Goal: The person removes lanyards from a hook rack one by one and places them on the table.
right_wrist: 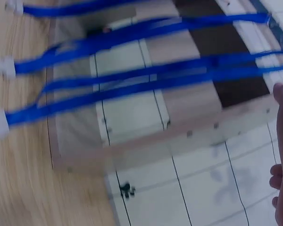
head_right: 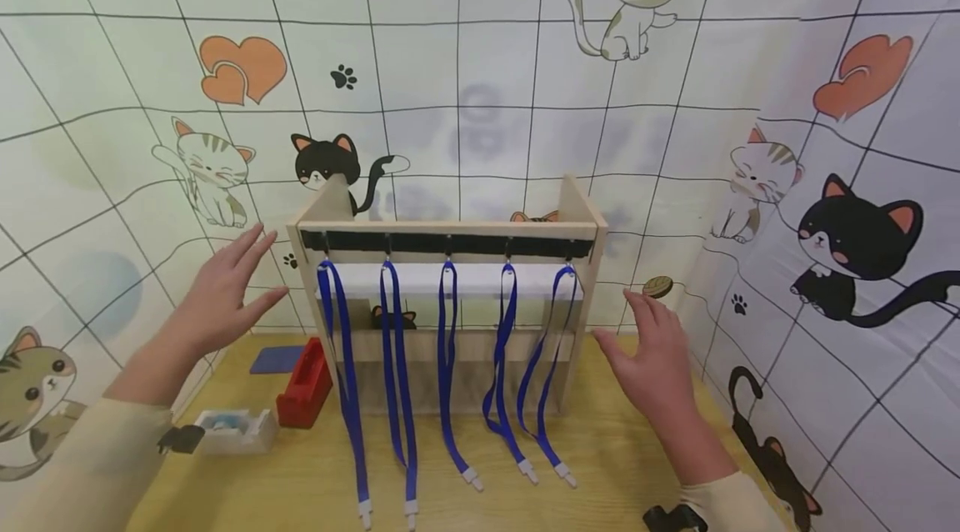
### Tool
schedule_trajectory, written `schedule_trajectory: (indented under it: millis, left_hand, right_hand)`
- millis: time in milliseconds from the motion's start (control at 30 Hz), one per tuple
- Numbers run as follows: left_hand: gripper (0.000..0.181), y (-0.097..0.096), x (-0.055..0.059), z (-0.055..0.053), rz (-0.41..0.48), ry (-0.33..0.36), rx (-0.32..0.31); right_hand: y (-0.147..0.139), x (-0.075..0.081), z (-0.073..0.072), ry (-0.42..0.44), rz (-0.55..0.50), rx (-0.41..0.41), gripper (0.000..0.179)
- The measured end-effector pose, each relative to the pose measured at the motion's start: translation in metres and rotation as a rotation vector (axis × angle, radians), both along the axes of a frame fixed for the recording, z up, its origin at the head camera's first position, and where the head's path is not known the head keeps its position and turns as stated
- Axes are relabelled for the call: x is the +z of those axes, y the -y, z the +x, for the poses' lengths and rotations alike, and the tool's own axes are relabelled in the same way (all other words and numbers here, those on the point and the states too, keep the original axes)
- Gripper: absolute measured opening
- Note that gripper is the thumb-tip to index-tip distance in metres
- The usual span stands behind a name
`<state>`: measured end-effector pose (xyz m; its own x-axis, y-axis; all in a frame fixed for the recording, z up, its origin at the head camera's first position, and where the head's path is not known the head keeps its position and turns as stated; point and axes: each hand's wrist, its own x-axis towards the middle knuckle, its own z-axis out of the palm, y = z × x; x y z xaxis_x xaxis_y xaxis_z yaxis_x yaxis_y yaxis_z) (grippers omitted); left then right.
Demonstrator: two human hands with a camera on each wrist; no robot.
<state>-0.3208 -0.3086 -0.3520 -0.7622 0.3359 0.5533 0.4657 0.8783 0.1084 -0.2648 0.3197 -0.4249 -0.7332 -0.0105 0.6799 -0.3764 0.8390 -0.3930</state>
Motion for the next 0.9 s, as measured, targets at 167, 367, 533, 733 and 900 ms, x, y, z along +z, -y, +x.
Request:
schedule_trajectory:
  millis: [167, 367, 533, 733, 900]
  left_hand:
    - [0.091, -0.007, 0.019, 0.004, 0.083, -0.022, -0.066]
    - [0.087, -0.02, 0.032, 0.001, 0.163, -0.038, -0.111]
    - [0.082, -0.032, 0.036, -0.005, 0.235, -0.068, -0.168]
    - [0.074, -0.045, 0.038, -0.011, 0.309, -0.099, -0.232]
    - [0.057, -0.054, 0.038, -0.014, 0.359, -0.127, -0.323]
  right_hand:
    - [0.038, -0.006, 0.013, -0.047, -0.201, 0.017, 0.06]
    - [0.072, -0.017, 0.018, -0.074, -0.305, 0.001, 0.049]
    - [0.087, -0.02, 0.017, -0.057, -0.395, -0.015, 0.046]
    - [0.099, -0.022, 0.015, -0.046, -0.478, -0.001, 0.048]
    - [0.108, -0.023, 0.012, -0.053, -0.487, -0.01, 0.05]
